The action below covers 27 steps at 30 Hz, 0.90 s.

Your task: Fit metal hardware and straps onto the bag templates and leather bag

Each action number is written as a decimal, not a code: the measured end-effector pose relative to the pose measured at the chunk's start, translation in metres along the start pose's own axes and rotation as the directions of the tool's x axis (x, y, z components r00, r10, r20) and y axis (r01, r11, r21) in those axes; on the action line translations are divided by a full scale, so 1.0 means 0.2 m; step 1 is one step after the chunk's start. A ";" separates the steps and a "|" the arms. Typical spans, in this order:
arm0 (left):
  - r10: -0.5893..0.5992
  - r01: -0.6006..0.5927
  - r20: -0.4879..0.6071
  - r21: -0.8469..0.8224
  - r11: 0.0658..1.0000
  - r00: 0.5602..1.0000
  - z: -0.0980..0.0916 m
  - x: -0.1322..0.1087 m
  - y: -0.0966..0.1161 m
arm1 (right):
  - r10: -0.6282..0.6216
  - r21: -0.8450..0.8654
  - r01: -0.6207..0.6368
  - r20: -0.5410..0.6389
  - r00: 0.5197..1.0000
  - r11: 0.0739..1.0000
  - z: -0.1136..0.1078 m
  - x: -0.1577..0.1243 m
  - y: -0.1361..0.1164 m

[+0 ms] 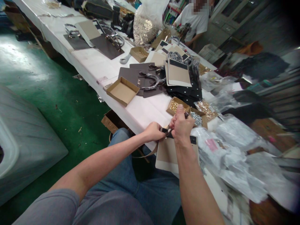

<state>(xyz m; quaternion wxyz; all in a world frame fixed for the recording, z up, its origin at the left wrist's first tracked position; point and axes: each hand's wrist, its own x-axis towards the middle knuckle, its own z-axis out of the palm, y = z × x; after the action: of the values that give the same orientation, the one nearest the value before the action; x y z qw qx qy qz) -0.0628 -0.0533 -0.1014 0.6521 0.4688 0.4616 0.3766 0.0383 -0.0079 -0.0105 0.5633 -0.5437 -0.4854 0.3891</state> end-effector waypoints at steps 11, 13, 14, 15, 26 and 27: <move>-0.059 0.069 0.086 -0.116 0.991 0.995 -0.02 -0.02 0.05 | -0.215 0.019 0.218 -0.092 0.972 0.976 -0.04 -0.16 0.00; -0.080 0.089 0.083 -0.110 0.990 0.993 -0.02 -0.02 0.06 | -0.211 0.044 0.219 -0.130 0.969 0.975 -0.05 -0.19 0.00; -0.088 0.096 0.082 -0.105 0.990 0.993 -0.02 -0.03 0.06 | -0.205 0.057 0.215 -0.144 0.968 0.975 -0.06 -0.21 0.00; -0.091 0.099 0.080 -0.098 0.990 0.993 -0.02 -0.03 0.07 | -0.201 0.066 0.213 -0.153 0.968 0.975 -0.06 -0.22 0.00; -0.166 0.169 0.109 -0.022 0.985 0.980 -0.03 -0.05 0.17 | -0.239 0.181 0.270 -0.175 0.955 0.946 -0.13 -0.24 0.05; -0.176 0.179 0.110 -0.018 0.984 0.978 -0.02 -0.05 0.17 | -0.246 0.172 0.274 -0.169 0.955 0.946 -0.13 -0.25 0.05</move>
<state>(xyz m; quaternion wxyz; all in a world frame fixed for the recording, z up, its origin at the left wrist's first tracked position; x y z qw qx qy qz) -0.0720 -0.0514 -0.0673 0.7135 0.4365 0.4604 0.2974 0.0525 -0.0612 -0.0246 0.6937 -0.4442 -0.4706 0.3161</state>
